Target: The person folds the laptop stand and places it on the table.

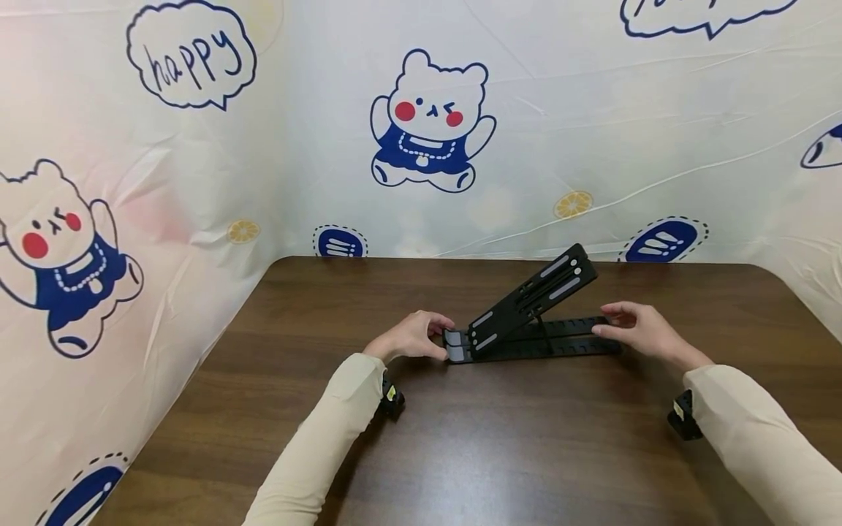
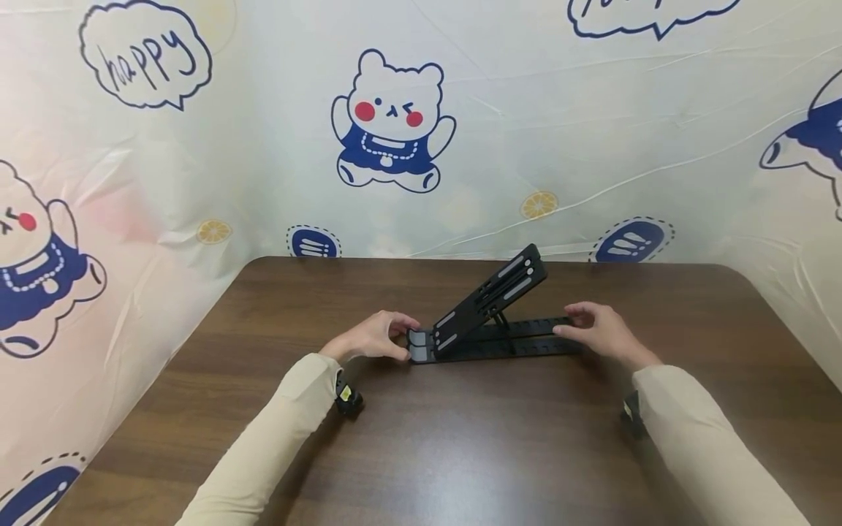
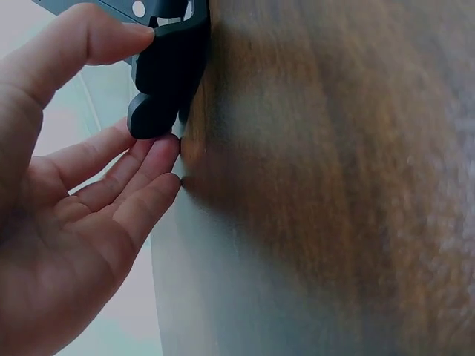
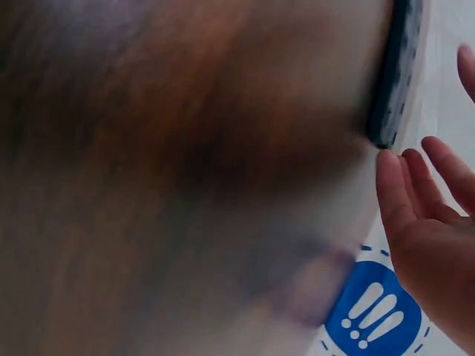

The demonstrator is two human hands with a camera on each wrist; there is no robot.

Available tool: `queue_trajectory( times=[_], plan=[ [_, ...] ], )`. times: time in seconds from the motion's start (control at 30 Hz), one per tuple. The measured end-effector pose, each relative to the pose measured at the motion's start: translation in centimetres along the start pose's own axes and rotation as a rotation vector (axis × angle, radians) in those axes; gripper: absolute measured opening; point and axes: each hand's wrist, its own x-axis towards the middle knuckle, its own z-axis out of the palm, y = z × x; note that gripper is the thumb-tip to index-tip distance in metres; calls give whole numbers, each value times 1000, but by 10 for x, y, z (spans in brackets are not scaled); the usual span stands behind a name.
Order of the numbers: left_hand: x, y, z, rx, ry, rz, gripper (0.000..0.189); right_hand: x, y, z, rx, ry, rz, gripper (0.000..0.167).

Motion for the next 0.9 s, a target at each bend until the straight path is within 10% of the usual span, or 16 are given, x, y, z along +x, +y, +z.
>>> queue_trajectory(
  times=[0.33, 0.9],
  plan=[
    [-2, -1, 1, -30, 7, -5, 51, 1, 13, 6, -31, -179, 11, 79],
    [-1, -8, 0, -37, 27, 39, 54, 5, 12, 4, -172, -135, -91, 67]
  ],
)
